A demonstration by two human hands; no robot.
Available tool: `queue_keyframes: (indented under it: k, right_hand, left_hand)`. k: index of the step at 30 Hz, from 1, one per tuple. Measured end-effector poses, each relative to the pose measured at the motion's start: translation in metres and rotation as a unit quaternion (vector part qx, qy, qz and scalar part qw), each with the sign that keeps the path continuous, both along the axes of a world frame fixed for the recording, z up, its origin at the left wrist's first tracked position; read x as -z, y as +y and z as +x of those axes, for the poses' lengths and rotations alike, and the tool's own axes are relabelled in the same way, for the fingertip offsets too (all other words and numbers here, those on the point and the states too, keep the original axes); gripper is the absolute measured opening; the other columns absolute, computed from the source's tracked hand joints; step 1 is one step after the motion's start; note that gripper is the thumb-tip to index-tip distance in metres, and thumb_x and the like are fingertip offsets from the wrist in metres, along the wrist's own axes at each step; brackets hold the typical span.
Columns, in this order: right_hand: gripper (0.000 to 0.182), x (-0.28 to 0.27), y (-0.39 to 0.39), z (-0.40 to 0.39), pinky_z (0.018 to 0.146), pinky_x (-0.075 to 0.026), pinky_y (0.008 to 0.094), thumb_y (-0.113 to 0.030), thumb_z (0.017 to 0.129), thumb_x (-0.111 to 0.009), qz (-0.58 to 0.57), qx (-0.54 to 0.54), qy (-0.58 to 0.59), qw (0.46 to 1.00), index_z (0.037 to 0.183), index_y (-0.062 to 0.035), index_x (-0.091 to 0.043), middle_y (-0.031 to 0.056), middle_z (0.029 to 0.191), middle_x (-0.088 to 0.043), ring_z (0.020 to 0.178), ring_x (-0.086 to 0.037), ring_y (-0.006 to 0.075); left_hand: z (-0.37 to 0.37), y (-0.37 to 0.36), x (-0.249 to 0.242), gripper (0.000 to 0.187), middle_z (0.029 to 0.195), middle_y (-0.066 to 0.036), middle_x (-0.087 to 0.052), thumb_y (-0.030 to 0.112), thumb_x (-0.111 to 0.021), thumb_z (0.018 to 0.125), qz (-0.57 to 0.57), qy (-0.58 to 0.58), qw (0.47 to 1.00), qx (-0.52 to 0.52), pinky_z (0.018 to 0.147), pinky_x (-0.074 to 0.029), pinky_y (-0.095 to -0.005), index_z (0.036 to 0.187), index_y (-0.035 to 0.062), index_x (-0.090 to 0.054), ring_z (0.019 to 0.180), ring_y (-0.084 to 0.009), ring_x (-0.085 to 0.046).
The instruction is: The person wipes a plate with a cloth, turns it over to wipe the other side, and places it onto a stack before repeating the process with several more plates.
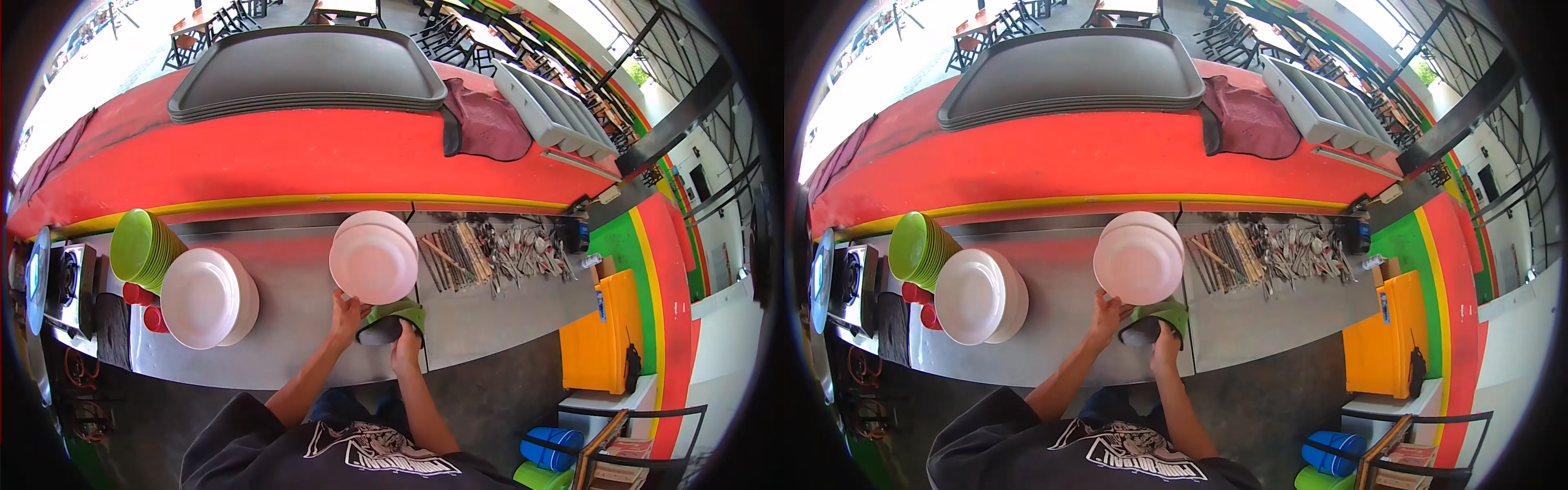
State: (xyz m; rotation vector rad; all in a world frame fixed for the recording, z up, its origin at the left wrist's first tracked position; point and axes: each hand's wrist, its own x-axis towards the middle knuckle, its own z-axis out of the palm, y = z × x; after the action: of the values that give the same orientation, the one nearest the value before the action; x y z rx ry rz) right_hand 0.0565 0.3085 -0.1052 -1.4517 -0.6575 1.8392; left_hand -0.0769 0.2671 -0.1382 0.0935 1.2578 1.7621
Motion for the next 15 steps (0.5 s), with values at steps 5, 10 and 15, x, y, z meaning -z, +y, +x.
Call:
queue_keyframes:
  k: [5, 10, 15]
  right_hand:
    - [0.037, 0.009, -0.022, 0.045, 0.093, -0.047, 0.0335, -0.017, 0.095, -0.058, 0.071, -0.042, 0.15, 0.985, 0.129, -0.0042, -0.054, 0.0055, 0.122, -0.06, 0.11, -0.059, 0.0178]
    - [0.039, -0.061, -0.054, 0.088, 0.098, -0.046, 0.0411, -0.025, 0.1, -0.046, -0.059, -0.066, 0.28, 0.956, 0.131, -0.0028, -0.052, 0.0118, 0.128, -0.058, 0.115, -0.058, 0.0266]
    - [0.037, -0.108, -0.09, 0.102, 0.095, -0.047, 0.0404, -0.025, 0.101, -0.042, -0.095, -0.085, 0.34, 0.932, 0.128, -0.0026, -0.052, 0.0102, 0.119, -0.061, 0.109, -0.059, 0.0262]
  left_hand:
    - [0.008, -0.021, -0.01, 0.051, 0.13, -0.019, -0.055, 0.037, -0.053, 0.1, -0.098, 0.07, 0.984, 0.13, 0.099, -0.048, -0.0411, 0.137, 0.0053, -0.037, 0.113, -0.0291, -0.06]
    - [0.019, -0.061, -0.012, 0.066, 0.132, -0.015, -0.057, 0.057, -0.043, 0.1, -0.092, 0.086, 0.935, 0.333, 0.11, -0.037, -0.0397, 0.14, 0.0044, -0.048, 0.125, -0.0254, -0.052]
    - [0.032, -0.097, -0.047, 0.078, 0.13, -0.014, -0.058, 0.064, -0.041, 0.098, 0.064, -0.193, 0.868, 0.453, 0.105, -0.042, -0.0364, 0.135, -0.004, -0.05, 0.12, -0.0229, -0.056]
